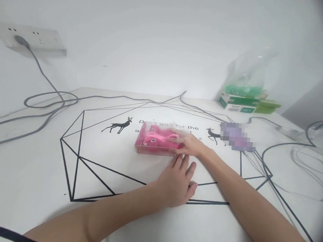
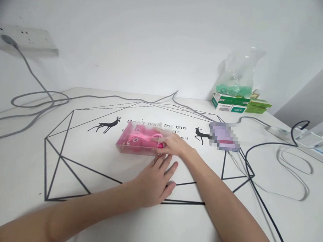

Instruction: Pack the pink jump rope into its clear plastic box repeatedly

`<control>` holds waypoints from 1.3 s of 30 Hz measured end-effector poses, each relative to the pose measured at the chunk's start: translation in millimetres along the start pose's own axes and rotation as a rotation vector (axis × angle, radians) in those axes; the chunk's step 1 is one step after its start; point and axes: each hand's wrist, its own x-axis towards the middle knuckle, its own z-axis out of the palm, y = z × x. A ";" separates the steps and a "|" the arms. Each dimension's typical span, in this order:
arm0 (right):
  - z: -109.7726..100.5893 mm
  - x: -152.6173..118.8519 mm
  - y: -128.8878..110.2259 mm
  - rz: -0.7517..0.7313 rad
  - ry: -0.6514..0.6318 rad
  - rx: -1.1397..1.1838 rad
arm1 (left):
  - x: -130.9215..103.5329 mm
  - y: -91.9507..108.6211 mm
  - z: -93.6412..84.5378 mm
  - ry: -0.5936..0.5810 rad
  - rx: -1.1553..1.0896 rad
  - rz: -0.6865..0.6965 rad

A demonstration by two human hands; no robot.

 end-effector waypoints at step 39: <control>7.0 7.5 -6.5 0.119 -0.008 0.110 | -2.6 -0.6 4.3 0.043 -0.004 -0.007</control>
